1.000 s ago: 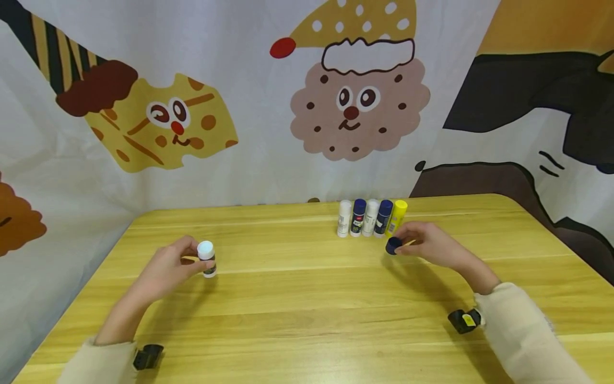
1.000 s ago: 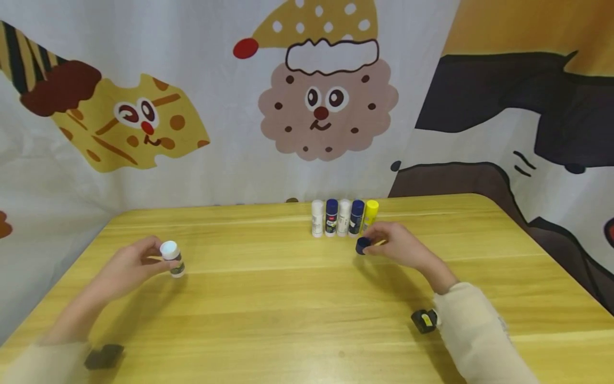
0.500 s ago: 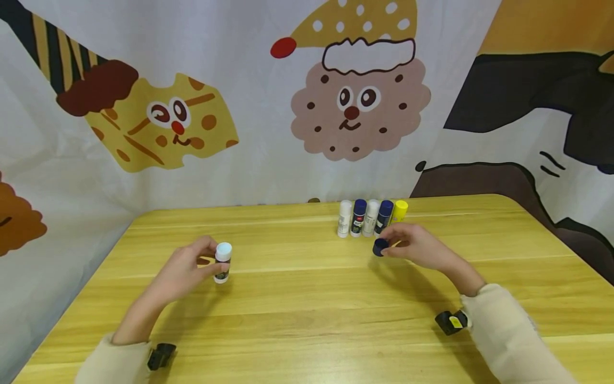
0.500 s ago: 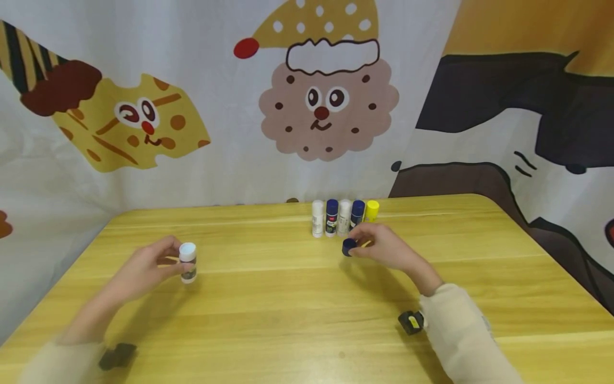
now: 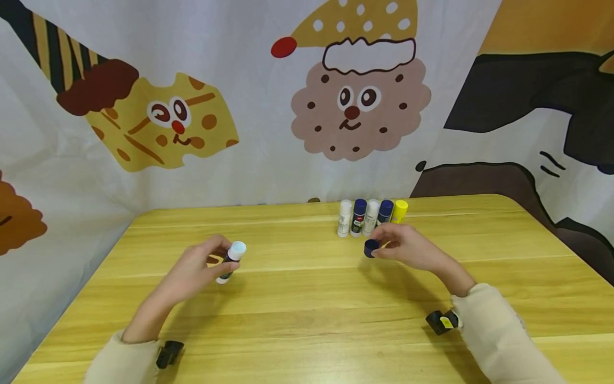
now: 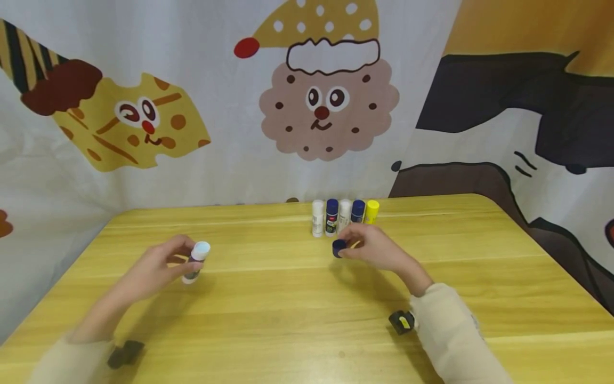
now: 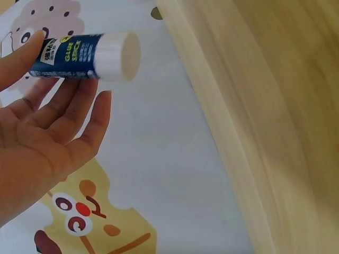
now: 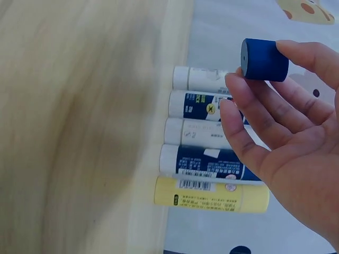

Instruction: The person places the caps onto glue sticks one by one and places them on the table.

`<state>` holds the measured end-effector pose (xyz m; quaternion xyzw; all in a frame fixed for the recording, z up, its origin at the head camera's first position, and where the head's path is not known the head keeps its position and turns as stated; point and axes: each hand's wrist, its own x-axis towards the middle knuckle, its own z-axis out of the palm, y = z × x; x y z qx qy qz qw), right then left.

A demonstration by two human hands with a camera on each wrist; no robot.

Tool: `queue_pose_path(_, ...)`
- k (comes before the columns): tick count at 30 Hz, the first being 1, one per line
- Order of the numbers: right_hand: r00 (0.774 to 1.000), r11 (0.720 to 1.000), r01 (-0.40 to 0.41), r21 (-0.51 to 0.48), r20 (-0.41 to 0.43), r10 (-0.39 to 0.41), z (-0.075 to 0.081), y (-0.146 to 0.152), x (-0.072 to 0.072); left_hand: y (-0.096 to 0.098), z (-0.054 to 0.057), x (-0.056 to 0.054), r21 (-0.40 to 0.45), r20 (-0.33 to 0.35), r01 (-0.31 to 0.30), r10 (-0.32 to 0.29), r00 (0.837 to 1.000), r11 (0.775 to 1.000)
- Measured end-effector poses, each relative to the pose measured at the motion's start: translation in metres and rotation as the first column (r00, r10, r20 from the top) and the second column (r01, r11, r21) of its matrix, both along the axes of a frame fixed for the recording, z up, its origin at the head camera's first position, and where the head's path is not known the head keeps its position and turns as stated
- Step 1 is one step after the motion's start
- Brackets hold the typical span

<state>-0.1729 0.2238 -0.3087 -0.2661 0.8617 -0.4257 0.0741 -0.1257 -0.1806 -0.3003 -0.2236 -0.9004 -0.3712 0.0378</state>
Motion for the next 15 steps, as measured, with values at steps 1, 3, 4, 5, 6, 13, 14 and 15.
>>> queue_pose_path(1, 1.0, 1.0, -0.005, -0.004, -0.007, 0.005, 0.0, -0.001, 0.0, 0.001, 0.0, 0.0, -0.002, -0.007, 0.007, -0.007, 1.0, 1.0)
queue_pose_path(3, 1.0, 1.0, -0.016, -0.009, -0.021, 0.016, 0.0, -0.003, 0.0, 0.003, 0.0, -0.001, -0.006, -0.019, 0.014, -0.014, 1.0, 1.0)
queue_pose_path(4, 0.999, 1.0, -0.02, -0.01, -0.028, 0.02, 0.0, -0.004, 0.0, 0.004, 0.0, -0.001, -0.005, -0.023, 0.015, -0.015, 1.0, 1.0)
queue_pose_path(5, 0.999, 1.0, -0.024, -0.009, -0.036, 0.024, 0.0, -0.005, 0.0, 0.005, 0.0, -0.001, -0.007, -0.027, 0.016, -0.017, 1.0, 1.0)
queue_pose_path(6, 0.999, 1.0, -0.027, -0.008, -0.044, 0.026, 0.0, -0.006, 0.001, 0.006, 0.001, -0.001, -0.007, -0.031, 0.019, -0.019, 0.999, 1.0)
queue_pose_path(13, 0.994, 0.998, -0.054, -0.015, -0.092, 0.052, 0.0, -0.012, 0.003, 0.016, 0.001, -0.003, -0.01, -0.034, 0.041, -0.042, 0.999, 0.999)
queue_pose_path(14, 0.993, 0.998, -0.06, -0.016, -0.1, 0.058, 0.0, -0.013, 0.003, 0.017, 0.001, -0.003, -0.012, -0.032, 0.046, -0.046, 0.998, 0.999)
queue_pose_path(15, 0.992, 0.998, -0.067, -0.018, -0.109, 0.064, 0.001, -0.014, 0.004, 0.019, 0.001, -0.003, -0.015, -0.03, 0.051, -0.051, 0.998, 0.999)
